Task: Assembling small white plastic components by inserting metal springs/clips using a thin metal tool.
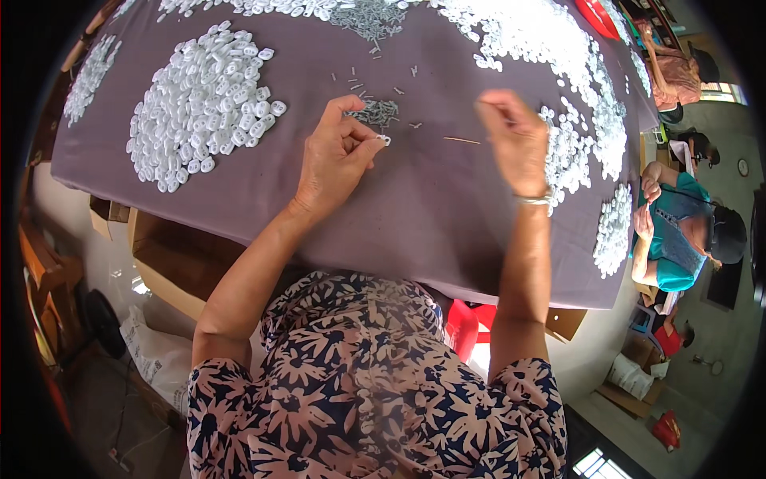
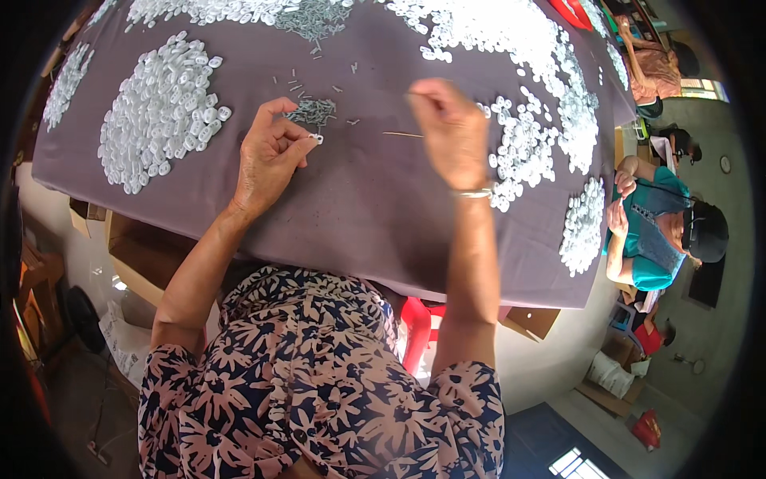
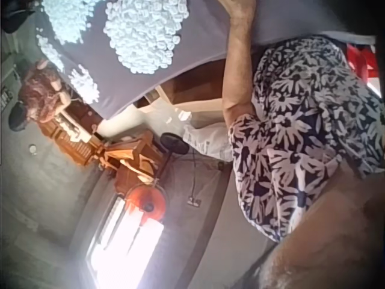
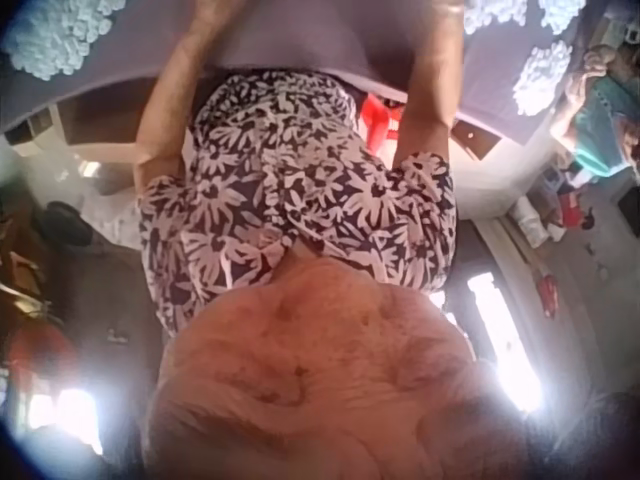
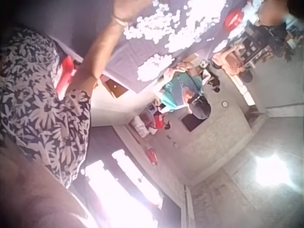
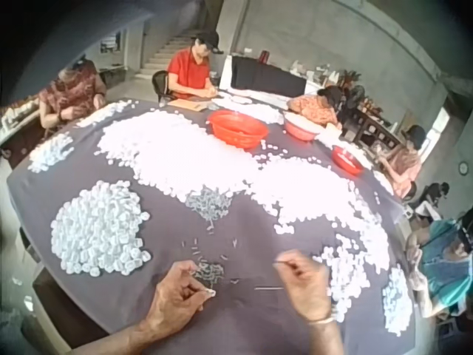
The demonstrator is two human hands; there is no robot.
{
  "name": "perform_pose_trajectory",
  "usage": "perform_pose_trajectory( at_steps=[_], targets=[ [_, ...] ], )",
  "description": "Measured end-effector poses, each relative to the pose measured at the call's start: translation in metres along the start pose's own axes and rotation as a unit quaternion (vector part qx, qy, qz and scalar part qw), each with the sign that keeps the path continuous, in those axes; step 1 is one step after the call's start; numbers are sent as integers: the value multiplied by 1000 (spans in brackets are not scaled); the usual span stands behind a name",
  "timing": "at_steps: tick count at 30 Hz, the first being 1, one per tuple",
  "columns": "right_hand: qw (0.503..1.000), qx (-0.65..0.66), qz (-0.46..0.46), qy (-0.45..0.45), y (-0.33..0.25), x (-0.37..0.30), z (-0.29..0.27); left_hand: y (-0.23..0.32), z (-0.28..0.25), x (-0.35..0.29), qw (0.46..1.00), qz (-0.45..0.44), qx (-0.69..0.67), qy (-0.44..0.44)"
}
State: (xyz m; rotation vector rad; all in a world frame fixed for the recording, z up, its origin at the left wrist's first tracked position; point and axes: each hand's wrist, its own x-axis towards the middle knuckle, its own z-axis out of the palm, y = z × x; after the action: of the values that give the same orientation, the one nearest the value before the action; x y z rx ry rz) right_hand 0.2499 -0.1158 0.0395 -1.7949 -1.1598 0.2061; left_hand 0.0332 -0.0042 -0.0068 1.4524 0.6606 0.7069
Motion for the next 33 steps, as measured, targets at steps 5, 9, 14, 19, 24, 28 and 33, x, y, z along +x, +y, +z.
perform_pose_trajectory(
  at_steps=[5,9,14,19,24,28,33],
  targets=[
    [936,-319,-146,-41,44,0,-60,-4,1,2,1000,5,-7,8],
    [913,-337,-213,-85,54,-8,-60,-6,0,5,1000,0,-11,6],
    [914,-352,-186,-83,73,-4,-60,0,-2,5,1000,1,0,-7],
    [965,-256,-62,-20,68,1,-42,0,-4,5,1000,1,-11,-9],
    [991,-124,-50,11,38,-1,-11,2,-6,5,1000,6,-6,-21],
    [998,50,24,-27,21,-10,6,2,-11,2,998,-15,-44,-38],
    [982,-36,43,-179,13,-15,4,9,-21,-14,994,-67,6,-90]
  ],
)
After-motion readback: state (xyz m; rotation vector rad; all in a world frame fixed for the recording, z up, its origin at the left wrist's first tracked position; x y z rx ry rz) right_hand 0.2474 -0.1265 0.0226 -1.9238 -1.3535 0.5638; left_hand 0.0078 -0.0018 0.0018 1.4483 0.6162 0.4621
